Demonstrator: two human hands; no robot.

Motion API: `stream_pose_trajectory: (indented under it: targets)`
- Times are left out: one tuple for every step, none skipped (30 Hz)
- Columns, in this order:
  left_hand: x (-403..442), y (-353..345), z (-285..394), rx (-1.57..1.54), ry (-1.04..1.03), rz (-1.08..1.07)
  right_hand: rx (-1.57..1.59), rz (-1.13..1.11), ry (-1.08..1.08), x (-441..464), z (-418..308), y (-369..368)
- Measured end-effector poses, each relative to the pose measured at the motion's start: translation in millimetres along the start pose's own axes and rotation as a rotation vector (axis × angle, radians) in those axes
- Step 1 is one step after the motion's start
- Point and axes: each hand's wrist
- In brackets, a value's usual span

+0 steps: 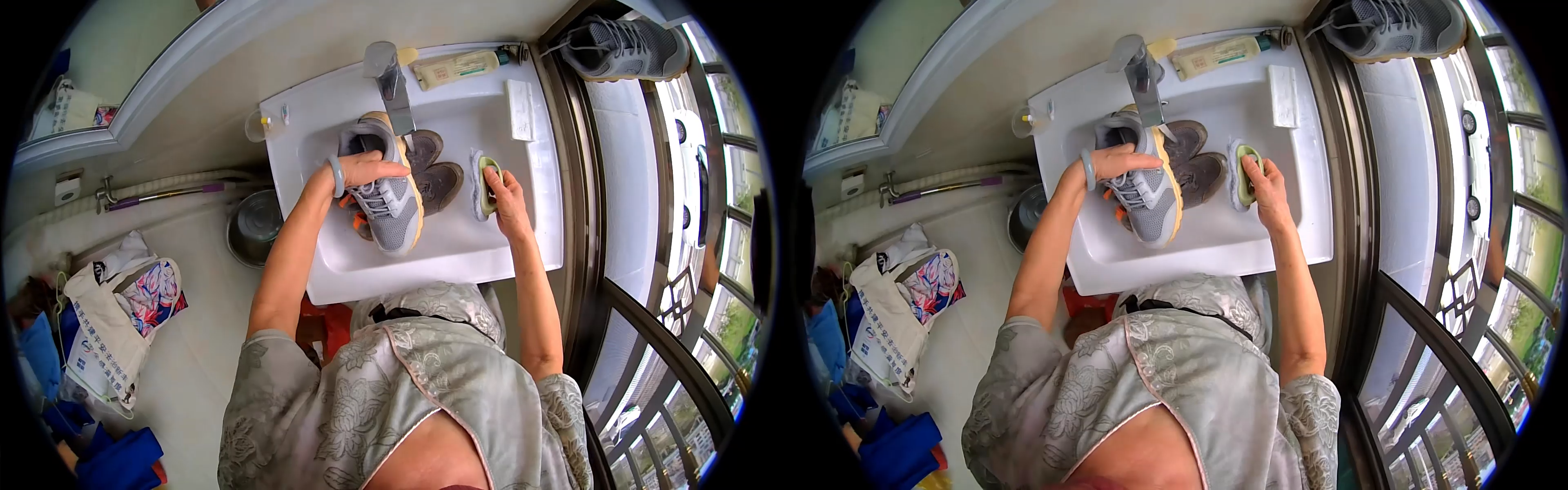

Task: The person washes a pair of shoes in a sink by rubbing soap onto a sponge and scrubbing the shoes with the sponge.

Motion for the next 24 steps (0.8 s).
stream_pose_trajectory:
  targets:
    - [9,4,1,0.046,0.028,-0.154,0.006,-0.027,-0.005,1,11,-3]
    - [20,7,0,0.095,0.059,-0.309,-0.015,-0.076,-0.033,3,21,-6]
    - [39,5,-17,0.115,-0.116,-0.291,-0.021,-0.094,-0.028,1,24,-15]
    - [45,6,-16,0.128,-0.110,-0.299,-0.027,-0.111,-0.026,-3,25,-28]
    - [51,6,-15,0.162,-0.104,-0.380,-0.031,-0.121,-0.013,-5,23,-38]
    - [53,4,-15,0.194,-0.096,-0.463,-0.036,-0.131,-0.004,-6,20,-46]
    - [37,5,8,0.203,-0.056,-0.512,-0.024,-0.123,0.024,-2,21,-52]
    - [44,1,4,0.210,-0.045,-0.521,-0.012,-0.118,0.016,2,21,-55]
    - [56,-2,-5,0.213,-0.133,-0.502,-0.008,-0.088,0.078,5,18,-59]
    - [65,-3,-11,0.214,-0.222,-0.484,-0.005,-0.057,0.139,10,18,-61]
    - [76,-4,-14,0.276,-0.133,-0.447,-0.045,-0.053,0.128,19,20,-59]
    - [82,-6,-20,0.283,-0.128,-0.455,-0.037,-0.045,0.123,26,24,-60]
    - [88,-9,-22,0.224,-0.175,-0.397,-0.149,-0.028,0.124,33,27,-62]
    - [94,-11,-25,0.163,-0.222,-0.339,-0.264,-0.010,0.123,37,32,-64]
    - [83,-15,-19,0.146,-0.333,-0.241,-0.300,-0.009,0.141,36,34,-68]
    - [89,-20,-20,0.145,-0.330,-0.246,-0.299,-0.007,0.135,38,40,-71]
    - [96,-25,-24,0.006,-0.340,-0.084,-0.293,0.032,0.218,40,48,-76]
    - [102,-29,-28,-0.133,-0.345,0.082,-0.286,0.068,0.300,39,51,-80]
    - [107,-31,-33,-0.022,-0.398,0.154,-0.334,0.103,0.369,38,52,-82]
    - [111,-33,-38,-0.027,-0.393,0.154,-0.336,0.098,0.364,35,55,-85]
    - [113,-35,-39,-0.036,-0.373,0.171,-0.415,0.121,0.440,30,53,-89]
    - [116,-38,-41,-0.045,-0.356,0.188,-0.495,0.144,0.518,26,50,-90]
    - [117,-42,-42,-0.051,-0.354,0.190,-0.500,0.140,0.516,20,47,-89]
    - [119,-46,-45,-0.081,-0.395,0.231,-0.512,0.106,0.498,11,40,-90]
Point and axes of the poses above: each hand's wrist, its own x-axis towards the middle knuckle, its own y-axis out of the back of the hand, z = x × y
